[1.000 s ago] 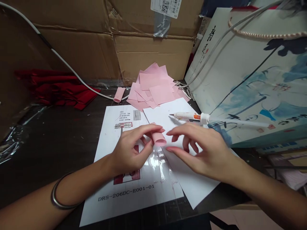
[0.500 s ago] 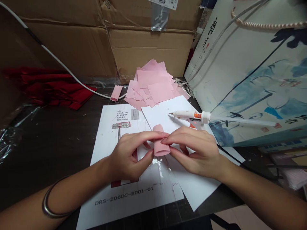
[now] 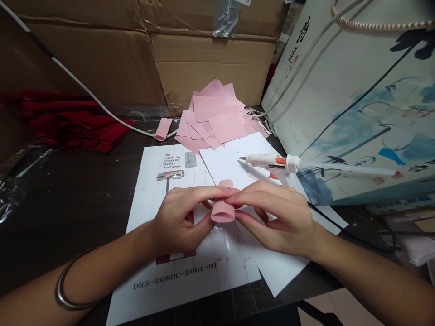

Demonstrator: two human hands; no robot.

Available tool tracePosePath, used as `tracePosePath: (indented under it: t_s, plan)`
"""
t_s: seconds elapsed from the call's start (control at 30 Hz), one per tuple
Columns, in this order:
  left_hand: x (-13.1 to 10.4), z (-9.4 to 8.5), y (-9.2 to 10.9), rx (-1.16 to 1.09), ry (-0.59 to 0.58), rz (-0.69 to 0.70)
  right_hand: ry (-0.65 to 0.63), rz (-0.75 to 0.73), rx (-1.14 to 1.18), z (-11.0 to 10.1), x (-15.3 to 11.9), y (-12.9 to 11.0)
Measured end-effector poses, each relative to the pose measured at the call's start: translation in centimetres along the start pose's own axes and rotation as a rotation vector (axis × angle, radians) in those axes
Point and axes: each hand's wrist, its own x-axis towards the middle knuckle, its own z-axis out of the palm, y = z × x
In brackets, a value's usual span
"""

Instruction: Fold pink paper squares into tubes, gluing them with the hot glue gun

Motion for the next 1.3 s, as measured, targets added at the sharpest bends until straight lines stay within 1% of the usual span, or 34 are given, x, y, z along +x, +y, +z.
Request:
tracePosePath:
  t_s: [0.2, 0.33, 0.4, 0.63, 0.97, 1.2, 1.3]
  plan:
    - [0.15, -0.17, -0.07, 0.016, -0.006, 0.045, -0.029, 0.005, -0.027, -0.04, -0.21, -0.26]
    - [0.55, -0.10, -0.34, -0.001, 0.024, 0.155, -0.014, -0.029, -0.032, 0.00, -0.16, -0.20]
    - [0.70, -0.04, -0.45, -0.005, 0.033, 0.189, -0.009, -0.043, -0.028, 0.06, -0.13, -0.14]
    - [0.69, -0.09, -0.54, 0.000, 0.006, 0.177, -0.002, -0.047, -0.013, 0.23, -0.24, 0.02]
    - [0.58, -0.06, -0.15, 0.056, 0.020, 0.123, 0.035, -0.009, 0.018, 0.06, -0.06, 0.29]
    - [0.43, 0.06, -0.41, 0.049, 0.043, 0.128, 0.049, 0.007, 0.011, 0.05, -0.11, 0.18]
    - [0.47, 0.08, -0.48, 0.041, 0.021, 0.136, 0.039, -0.015, 0.014, 0.02, -0.17, 0.10]
